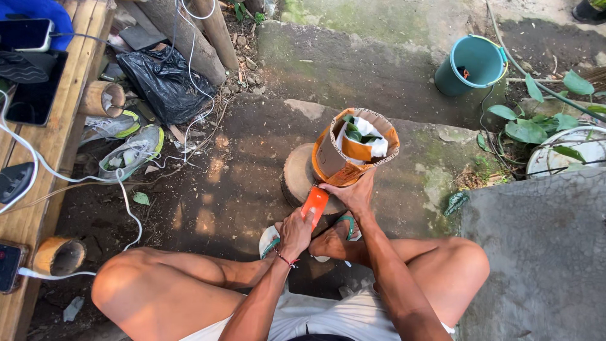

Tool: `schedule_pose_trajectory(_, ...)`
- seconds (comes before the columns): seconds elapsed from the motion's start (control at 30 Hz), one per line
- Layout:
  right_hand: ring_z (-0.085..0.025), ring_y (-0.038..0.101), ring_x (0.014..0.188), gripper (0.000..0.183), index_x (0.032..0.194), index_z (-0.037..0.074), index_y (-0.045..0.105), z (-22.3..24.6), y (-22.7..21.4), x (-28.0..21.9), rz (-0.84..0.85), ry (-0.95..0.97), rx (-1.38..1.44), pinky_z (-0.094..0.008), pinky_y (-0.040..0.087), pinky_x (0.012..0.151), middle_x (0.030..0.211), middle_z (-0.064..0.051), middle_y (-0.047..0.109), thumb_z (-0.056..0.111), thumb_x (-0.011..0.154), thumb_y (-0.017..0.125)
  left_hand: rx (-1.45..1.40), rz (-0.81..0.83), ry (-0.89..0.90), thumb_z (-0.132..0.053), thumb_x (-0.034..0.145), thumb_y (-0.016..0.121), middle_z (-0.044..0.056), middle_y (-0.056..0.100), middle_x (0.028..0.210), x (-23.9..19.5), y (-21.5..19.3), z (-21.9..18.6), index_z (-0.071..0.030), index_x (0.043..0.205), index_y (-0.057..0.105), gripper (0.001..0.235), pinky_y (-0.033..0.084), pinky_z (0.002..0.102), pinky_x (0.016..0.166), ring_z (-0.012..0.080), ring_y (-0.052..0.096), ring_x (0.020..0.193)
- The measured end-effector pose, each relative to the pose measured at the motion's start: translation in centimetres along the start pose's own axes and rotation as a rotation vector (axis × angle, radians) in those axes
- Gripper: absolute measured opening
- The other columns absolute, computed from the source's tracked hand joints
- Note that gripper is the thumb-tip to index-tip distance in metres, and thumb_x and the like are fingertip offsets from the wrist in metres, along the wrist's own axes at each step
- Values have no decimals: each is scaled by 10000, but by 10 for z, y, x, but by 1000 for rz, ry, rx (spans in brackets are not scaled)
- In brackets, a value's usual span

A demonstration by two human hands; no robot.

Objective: The person sits on the ground and uses orange packing tape to seal a cylindrical cardboard tube containing white paper and green leaves. They repeatedly wrap tape around the tube, rotate it, and press the tape to secure it.

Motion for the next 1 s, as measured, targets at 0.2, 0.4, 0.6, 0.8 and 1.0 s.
schedule_pose_trajectory(0.2, -387, 655, 1167, 1242, 1379, -56, 324, -28, 15, -11, -47, -13, -15, -440, 560, 950, 1290, -249, 589, 515, 529, 1027, -58, 22, -46, -507, 996, 487, 246, 724, 989, 2, 3, -2, -34, 1033, 706, 522, 448, 549, 869, 461, 655, 1018)
schedule_pose_trajectory(0.4, -375, 671, 1181, 1397, 1565, -85, 48, -45, 31, -29, -30, 11, 85, -413, 565, 938, 1342, -260, 610, 431, 671, 989, -447, 215, -215, -488, 992, 549, 194, 725, 788, 26, 9, 17, 7, 853, 729, 545, 498, 459, 721, 333, 694, 748)
schedule_pose_trajectory(0.6, -358, 698, 1207, 1381, 1611, -43, 18, -43, 28, -30, 30, 70, 148, -410, 570, 967, 1370, -232, 650, 369, 703, 973, -522, 41, -239, -445, 1055, 562, 156, 636, 704, -4, -22, 47, 28, 905, 679, 510, 429, 453, 653, 270, 579, 670)
schedule_pose_trajectory(0.8, -411, 571, 1240, 1372, 1512, -80, 203, -10, 16, -17, -109, -6, 12, -453, 482, 1013, 1350, -300, 541, 393, 520, 1024, -57, -327, 157, -333, 996, 561, 212, 719, 916, 13, -54, 8, 32, 1213, 577, 426, 414, 496, 839, 395, 703, 864)
schedule_pose_trajectory(1.0, -266, 658, 1180, 960, 1320, -29, 561, -6, 23, -2, 0, 178, 270, -380, 521, 1026, 1291, -154, 669, 360, 568, 1011, 270, -37, 351, -267, 930, 642, 209, 710, 996, 45, -41, -48, -23, 1075, 648, 284, 433, 520, 904, 418, 670, 959)
Point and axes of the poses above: each hand's wrist, its own x-axis towards the middle knuckle, its own y-axis out of the palm, z = x × y, the point moved 5 cm from there along x, towards the middle knuckle
